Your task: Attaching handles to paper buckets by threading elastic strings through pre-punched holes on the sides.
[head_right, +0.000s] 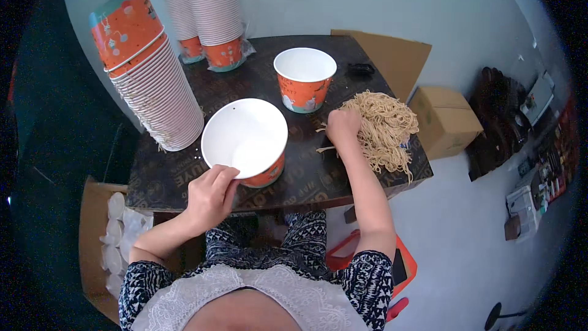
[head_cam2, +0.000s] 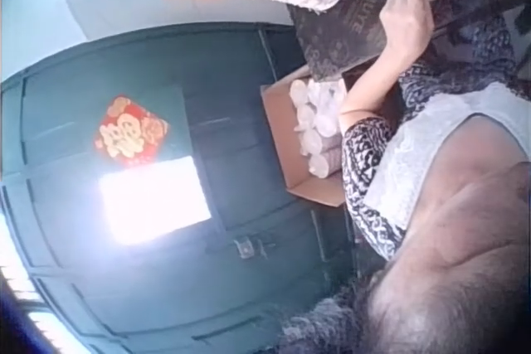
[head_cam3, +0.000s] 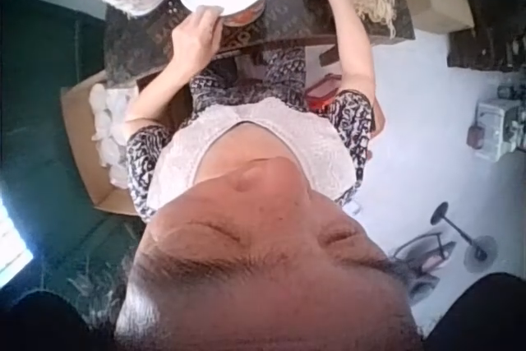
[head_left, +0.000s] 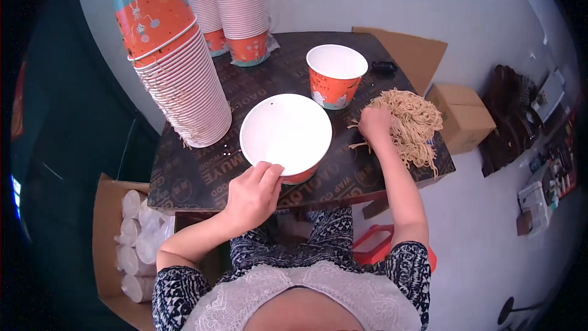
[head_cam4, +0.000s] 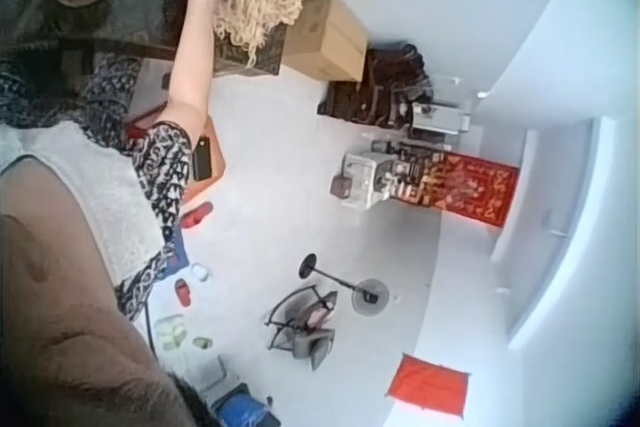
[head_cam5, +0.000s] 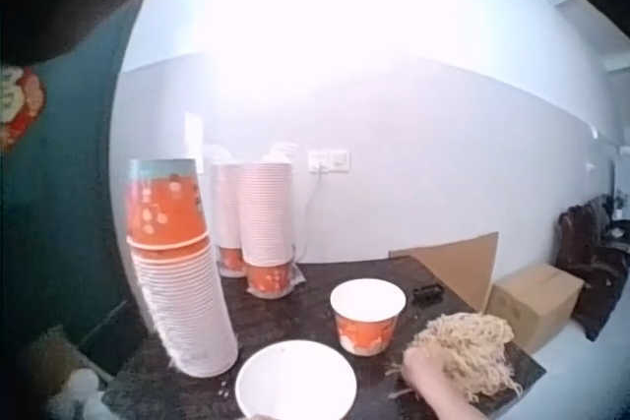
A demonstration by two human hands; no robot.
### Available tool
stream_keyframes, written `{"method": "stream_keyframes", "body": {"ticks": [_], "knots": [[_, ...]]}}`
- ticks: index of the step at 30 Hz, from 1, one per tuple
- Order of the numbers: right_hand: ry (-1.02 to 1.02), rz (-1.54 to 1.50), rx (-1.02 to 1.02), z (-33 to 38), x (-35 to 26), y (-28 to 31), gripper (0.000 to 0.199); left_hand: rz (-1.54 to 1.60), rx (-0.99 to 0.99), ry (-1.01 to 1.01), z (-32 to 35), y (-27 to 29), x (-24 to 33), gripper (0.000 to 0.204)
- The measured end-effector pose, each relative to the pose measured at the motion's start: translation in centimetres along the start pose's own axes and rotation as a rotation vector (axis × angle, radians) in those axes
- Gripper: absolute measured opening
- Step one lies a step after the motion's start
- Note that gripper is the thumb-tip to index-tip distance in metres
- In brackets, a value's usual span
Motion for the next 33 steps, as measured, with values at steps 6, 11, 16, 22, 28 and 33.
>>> {"method": "stream_keyframes", "body": {"ticks": [6,11,16,22,28,33], "knots": [[-0.024,0.177,-0.115,-0.6,-1.7,0.2,0.015,-0.005,-0.037,0.026,0.0,0.2,0.3,0.025],[0.001,-0.081,0.137,-1.2,0.4,1.7,0.011,0.055,-0.011,0.06,-0.8,-0.1,0.3,0.026],[0.199,-0.962,0.106,3.6,-1.9,9.2,0.003,0.086,0.137,0.099,-1.0,1.0,0.9,0.028],[0.477,-1.225,-0.001,10.4,-4.2,12.7,0.005,0.32,0.124,0.121,-2.0,0.1,3.0,0.021],[0.59,-1.202,-0.032,13.0,-4.8,13.1,0.01,0.318,0.031,0.285,-3.2,-4.0,4.3,0.025],[0.559,-1.267,-0.148,13.9,-4.8,11.3,0.008,0.169,-0.012,0.24,-3.1,-6.4,4.5,0.016]]}}
Point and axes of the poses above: each hand's wrist, its own z-axis away from the middle knuckle, its own y-axis out of the back of the hand, x = y × z, the point moved 4 cm from there along -z, towards the middle knuckle, and after that the axes turned 12 degrees about -y, right-handed, at the moved point
